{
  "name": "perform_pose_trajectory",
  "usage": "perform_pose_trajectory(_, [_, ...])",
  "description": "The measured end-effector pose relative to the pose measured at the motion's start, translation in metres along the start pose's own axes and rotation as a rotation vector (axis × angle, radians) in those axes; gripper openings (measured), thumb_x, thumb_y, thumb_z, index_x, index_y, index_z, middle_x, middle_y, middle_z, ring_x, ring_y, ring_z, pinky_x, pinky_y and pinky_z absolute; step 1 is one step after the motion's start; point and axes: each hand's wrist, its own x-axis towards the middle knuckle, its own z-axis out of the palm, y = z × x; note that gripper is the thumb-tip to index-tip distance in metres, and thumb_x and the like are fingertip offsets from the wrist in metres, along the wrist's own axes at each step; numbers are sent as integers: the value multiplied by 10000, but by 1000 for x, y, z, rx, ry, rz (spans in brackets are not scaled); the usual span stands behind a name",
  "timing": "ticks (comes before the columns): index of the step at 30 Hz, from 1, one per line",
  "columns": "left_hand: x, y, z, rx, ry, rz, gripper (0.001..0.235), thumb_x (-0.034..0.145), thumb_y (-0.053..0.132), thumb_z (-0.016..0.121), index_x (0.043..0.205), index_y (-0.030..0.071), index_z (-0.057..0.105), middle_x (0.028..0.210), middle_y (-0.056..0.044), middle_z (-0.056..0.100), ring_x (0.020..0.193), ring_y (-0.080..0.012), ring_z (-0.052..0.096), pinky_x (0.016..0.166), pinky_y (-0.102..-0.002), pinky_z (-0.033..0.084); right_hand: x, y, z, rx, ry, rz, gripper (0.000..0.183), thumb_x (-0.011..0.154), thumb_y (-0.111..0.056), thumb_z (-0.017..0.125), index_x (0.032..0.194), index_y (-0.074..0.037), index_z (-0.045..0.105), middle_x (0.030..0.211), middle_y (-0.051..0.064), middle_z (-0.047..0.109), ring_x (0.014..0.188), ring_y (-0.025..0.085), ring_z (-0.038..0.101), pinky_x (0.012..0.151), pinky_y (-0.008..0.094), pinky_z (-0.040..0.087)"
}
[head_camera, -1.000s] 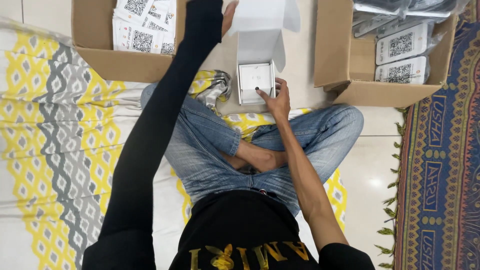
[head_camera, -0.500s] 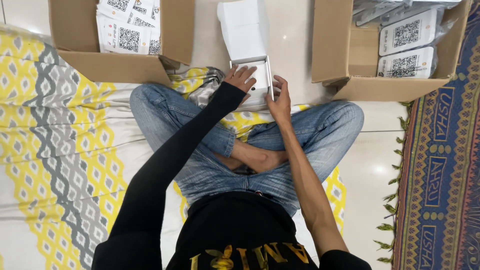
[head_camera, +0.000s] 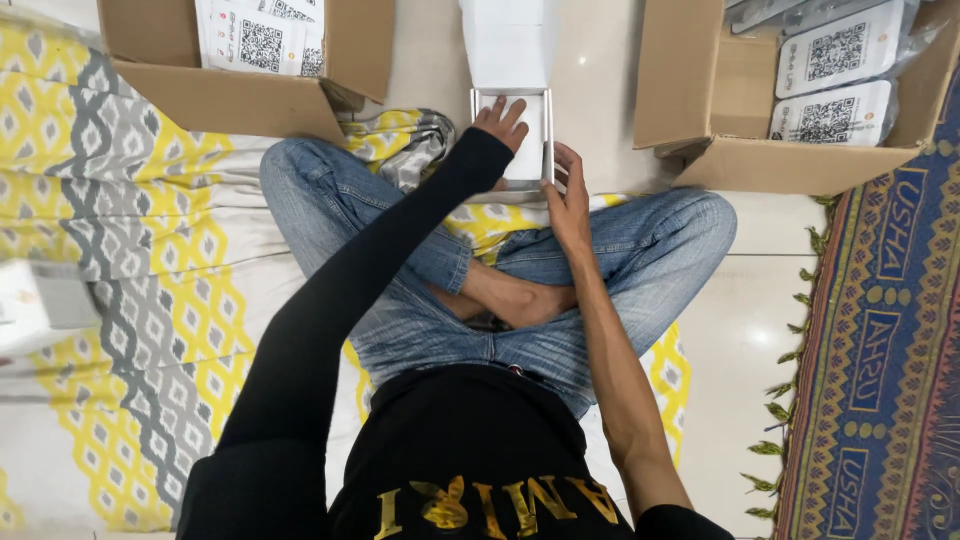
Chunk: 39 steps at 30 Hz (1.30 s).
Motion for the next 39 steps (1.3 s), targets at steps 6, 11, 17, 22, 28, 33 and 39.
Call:
perform_pose_trajectory(6, [-2,-31,-16,-510,-6,7,623,718,68,790,1300,62,568,1354,-146,599,1140,-370,651,907,-437,562,18,12,2,-54,-21,37,699,856,11,615,1486,-90,327,1460,190,549,1284,320,632,1037,422,559])
perform_pose_trajectory(11, [6,-7,-3,-128,134,36,699,588,64,834,1236,35,575,1295,-202,556,1140,-384,612,835,-467,562,38,-36,15,-420,33,80,872,713,-48,776,1468,-127,345,1331,170,586,1177,330,635,953,433,526])
perform_pose_trajectory(17, [9,-15,17,23,303,21,427,806,53,764,1196,71,592,1227,-165,601,1087,-352,654,777,-455,566,57,-5,29,-592,200,85,696,766,-128,840,1350,-143,461,1225,122,636,1100,335,658,868,461,532])
perform_pose_trajectory(22, [9,-31,-18,-237,143,51,468,751,65,745,1196,19,607,1176,-162,631,1024,-361,664,822,-444,561,59,-29,27,-644,182,68,643,793,-203,877,1297,-120,487,1182,114,651,1022,347,677,805,478,532])
perform_pose_trajectory(28, [11,-34,-5,-152,209,74,336,780,-17,697,1110,22,644,1215,-163,634,1034,-340,667,811,-434,569,72,-15,24,-777,143,-11,675,721,-227,922,1203,-53,484,1076,171,676,976,383,682,761,493,541])
perform_pose_trajectory(33, [20,-45,15,-96,306,69,265,812,23,657,1074,63,653,1185,-128,637,1006,-311,671,757,-415,577,97,-14,23,-863,-16,152,715,741,-211,896,1298,-50,477,1092,181,682,1019,383,675,807,509,527])
perform_pose_trajectory(39, [38,-50,49,164,478,-7,124,842,120,626,965,119,642,1021,-78,619,883,-267,661,568,-389,520,113,31,47,-508,281,-134,764,769,-88,822,1446,-193,484,1263,137,654,1170,342,637,965,435,544])
